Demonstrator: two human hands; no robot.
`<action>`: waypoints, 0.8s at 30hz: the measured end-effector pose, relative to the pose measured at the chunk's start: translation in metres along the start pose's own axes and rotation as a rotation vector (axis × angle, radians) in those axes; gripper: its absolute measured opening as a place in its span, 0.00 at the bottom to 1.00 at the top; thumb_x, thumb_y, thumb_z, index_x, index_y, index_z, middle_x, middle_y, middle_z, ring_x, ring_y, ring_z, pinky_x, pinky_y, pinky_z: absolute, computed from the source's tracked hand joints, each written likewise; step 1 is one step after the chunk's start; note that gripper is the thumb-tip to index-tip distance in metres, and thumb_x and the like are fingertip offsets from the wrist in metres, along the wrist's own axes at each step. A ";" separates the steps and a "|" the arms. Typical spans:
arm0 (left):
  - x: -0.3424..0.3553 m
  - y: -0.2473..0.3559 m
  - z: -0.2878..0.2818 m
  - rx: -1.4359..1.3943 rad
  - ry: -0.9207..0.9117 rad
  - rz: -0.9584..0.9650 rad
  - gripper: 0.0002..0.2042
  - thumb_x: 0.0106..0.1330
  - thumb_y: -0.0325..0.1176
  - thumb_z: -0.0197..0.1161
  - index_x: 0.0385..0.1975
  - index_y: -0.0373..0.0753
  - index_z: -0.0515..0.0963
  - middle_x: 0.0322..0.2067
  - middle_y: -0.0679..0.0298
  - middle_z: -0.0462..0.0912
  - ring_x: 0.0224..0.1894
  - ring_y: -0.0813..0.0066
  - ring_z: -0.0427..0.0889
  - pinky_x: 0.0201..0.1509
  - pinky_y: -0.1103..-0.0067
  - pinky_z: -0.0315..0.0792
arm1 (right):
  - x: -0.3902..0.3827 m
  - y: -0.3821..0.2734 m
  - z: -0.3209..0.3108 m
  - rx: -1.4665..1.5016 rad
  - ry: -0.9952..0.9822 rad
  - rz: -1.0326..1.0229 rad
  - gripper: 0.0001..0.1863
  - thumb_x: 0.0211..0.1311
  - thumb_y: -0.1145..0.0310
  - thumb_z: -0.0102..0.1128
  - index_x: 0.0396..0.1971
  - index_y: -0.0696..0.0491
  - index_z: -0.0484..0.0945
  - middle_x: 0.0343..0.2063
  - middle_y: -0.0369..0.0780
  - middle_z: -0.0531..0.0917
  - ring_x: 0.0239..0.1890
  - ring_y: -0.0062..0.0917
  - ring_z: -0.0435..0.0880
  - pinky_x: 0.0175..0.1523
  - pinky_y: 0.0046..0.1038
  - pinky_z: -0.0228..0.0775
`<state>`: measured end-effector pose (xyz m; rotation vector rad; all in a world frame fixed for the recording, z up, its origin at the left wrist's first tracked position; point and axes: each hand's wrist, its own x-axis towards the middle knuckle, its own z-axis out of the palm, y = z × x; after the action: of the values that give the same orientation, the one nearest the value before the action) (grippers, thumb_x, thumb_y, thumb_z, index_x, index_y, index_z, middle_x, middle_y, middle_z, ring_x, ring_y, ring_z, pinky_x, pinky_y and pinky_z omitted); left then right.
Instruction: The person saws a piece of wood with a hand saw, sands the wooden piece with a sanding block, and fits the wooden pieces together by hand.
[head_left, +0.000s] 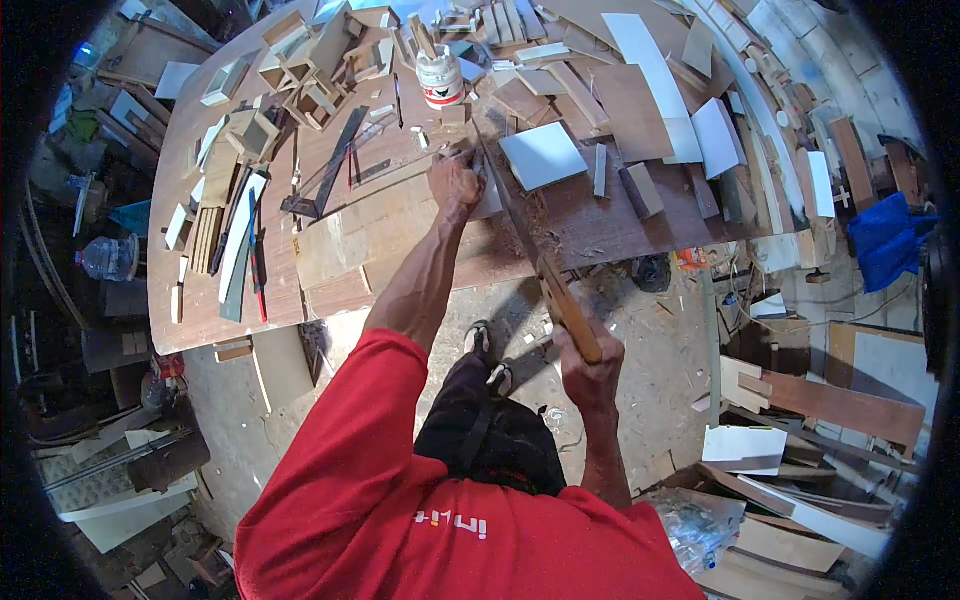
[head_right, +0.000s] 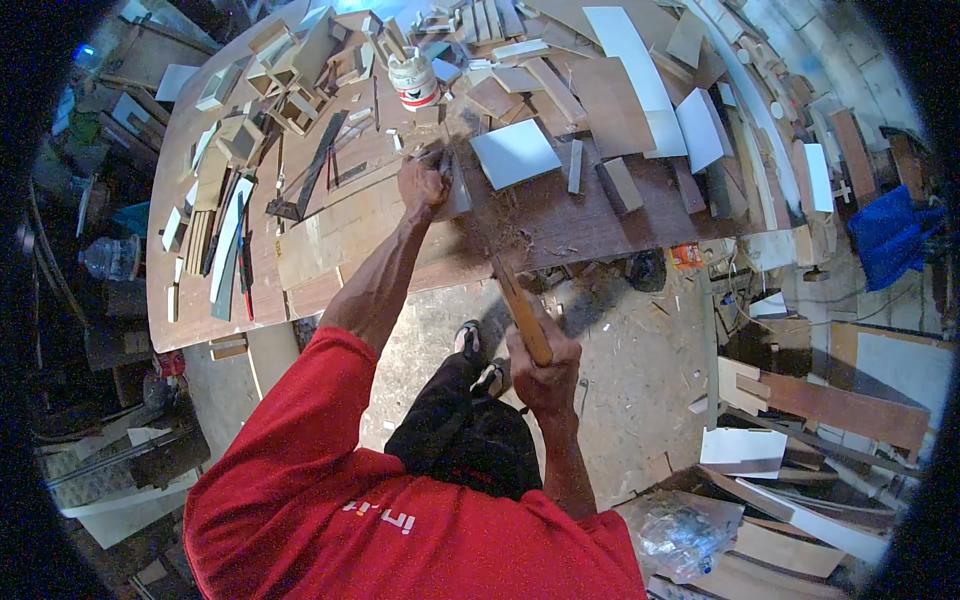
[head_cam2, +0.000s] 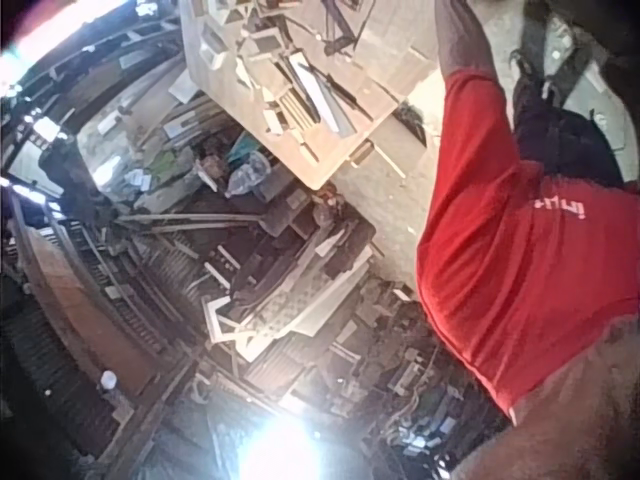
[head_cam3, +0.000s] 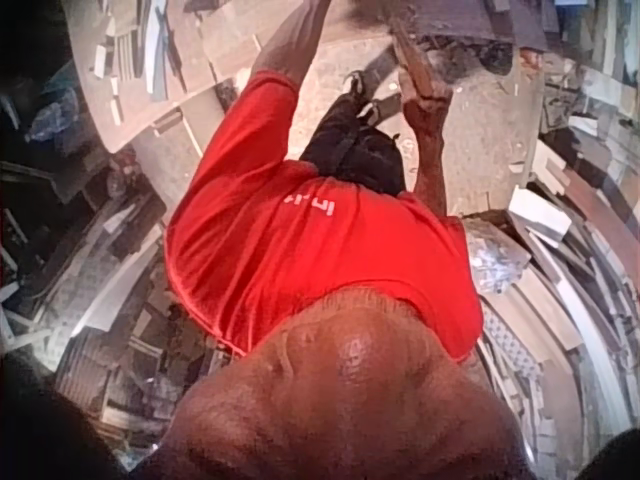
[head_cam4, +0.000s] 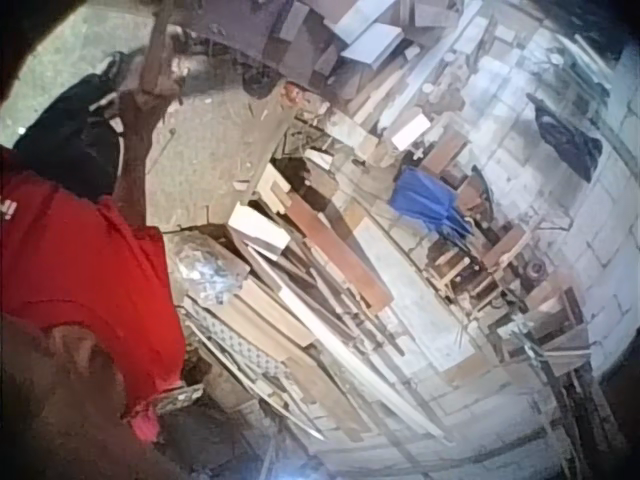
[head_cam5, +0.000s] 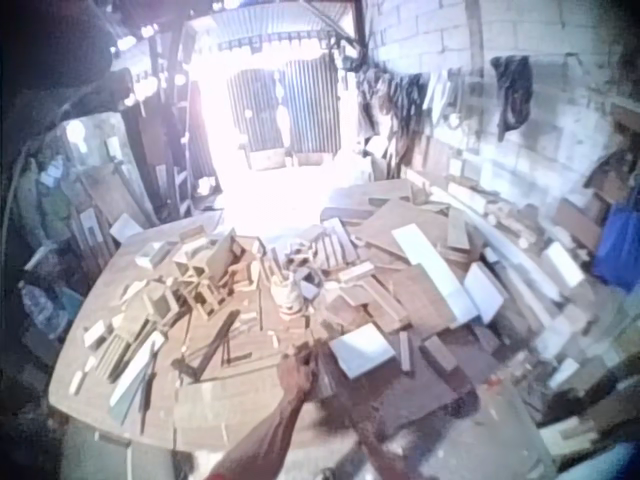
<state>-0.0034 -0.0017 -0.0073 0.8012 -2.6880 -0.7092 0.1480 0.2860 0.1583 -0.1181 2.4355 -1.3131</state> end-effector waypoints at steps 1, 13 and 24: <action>-0.001 -0.002 0.000 -0.004 0.037 0.049 0.19 0.51 0.38 0.63 0.45 0.52 0.84 0.42 0.60 0.84 0.49 0.57 0.75 0.52 0.65 0.70 | -0.008 0.008 0.002 0.073 0.054 -0.083 0.22 0.55 0.72 0.60 0.52 0.60 0.76 0.30 0.47 0.84 0.31 0.27 0.83 0.39 0.29 0.73; -0.004 0.006 -0.005 -0.021 0.068 0.113 0.16 0.53 0.39 0.61 0.43 0.49 0.84 0.40 0.58 0.84 0.46 0.53 0.77 0.51 0.65 0.71 | 0.003 -0.006 0.003 0.112 0.011 -0.007 0.20 0.56 0.74 0.58 0.50 0.62 0.77 0.33 0.46 0.84 0.33 0.28 0.83 0.40 0.28 0.74; 0.001 -0.006 0.006 -0.026 0.149 0.207 0.19 0.47 0.39 0.66 0.43 0.51 0.84 0.39 0.60 0.85 0.48 0.55 0.76 0.51 0.65 0.71 | 0.008 0.008 0.010 0.045 -0.012 -0.053 0.21 0.57 0.73 0.58 0.53 0.59 0.76 0.37 0.44 0.85 0.37 0.24 0.83 0.44 0.27 0.74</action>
<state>-0.0033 -0.0049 -0.0153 0.5359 -2.5733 -0.6092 0.1453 0.2809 0.1447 -0.1793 2.4062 -1.3847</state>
